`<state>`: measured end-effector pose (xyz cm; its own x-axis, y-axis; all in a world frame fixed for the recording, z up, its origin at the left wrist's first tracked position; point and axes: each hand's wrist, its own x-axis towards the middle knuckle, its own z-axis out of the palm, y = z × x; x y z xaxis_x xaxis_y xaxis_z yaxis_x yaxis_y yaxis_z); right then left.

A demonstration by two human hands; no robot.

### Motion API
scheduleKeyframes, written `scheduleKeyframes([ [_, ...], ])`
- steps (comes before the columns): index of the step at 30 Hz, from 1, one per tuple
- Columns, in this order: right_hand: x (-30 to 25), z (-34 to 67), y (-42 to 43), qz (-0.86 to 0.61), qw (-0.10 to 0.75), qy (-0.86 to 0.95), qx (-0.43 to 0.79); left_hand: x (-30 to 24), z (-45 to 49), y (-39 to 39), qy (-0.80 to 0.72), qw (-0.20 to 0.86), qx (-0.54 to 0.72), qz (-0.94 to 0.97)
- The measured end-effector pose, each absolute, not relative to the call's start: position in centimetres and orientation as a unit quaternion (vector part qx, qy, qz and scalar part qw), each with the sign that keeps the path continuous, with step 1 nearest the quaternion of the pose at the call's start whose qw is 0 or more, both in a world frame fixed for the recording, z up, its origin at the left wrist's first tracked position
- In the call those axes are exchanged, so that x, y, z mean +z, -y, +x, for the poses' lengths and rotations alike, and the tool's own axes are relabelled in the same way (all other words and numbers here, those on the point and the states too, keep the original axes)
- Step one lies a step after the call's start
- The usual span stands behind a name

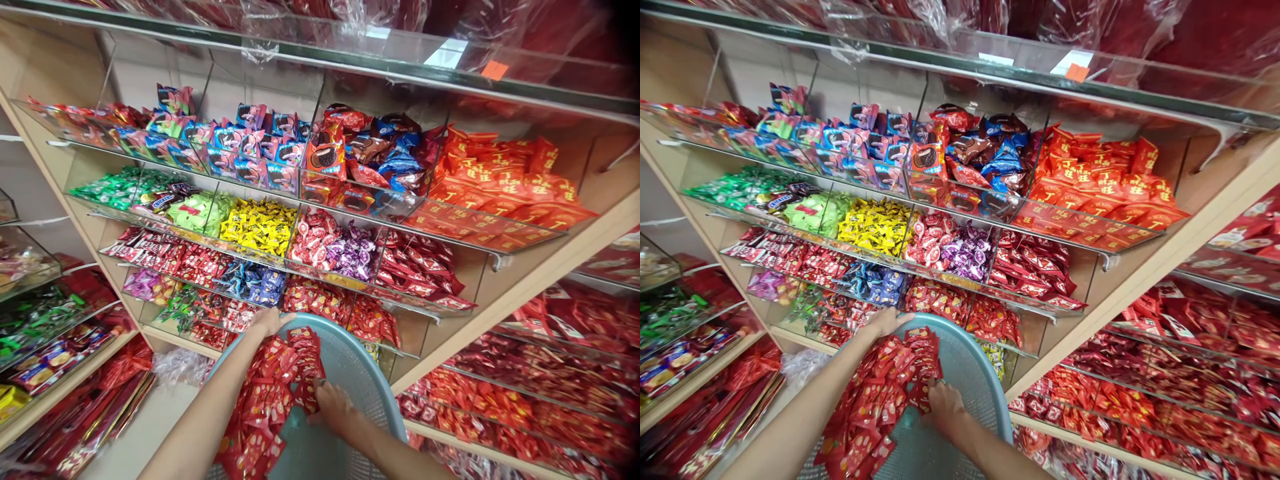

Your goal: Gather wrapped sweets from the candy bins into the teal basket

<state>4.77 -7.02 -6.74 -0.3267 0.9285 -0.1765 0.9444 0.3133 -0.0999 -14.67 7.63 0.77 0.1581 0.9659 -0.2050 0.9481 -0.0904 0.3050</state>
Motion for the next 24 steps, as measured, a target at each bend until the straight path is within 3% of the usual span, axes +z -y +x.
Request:
scheduleKeyframes([
  [6,-6.5,3.9,7.7,0.556,0.039,-0.830,-0.017,0.6,-14.7,-7.6,-0.649,0.184,0.030,0.737],
  [11,-5.0,2.9,6.7,0.581,0.077,-0.808,-0.060,0.3,-14.7,-7.8,-0.647,0.183,0.034,0.739],
  [24,-4.8,4.7,5.7,0.603,0.031,-0.777,-0.182,0.5,-14.6,-7.6,-0.657,0.188,0.039,0.729],
])
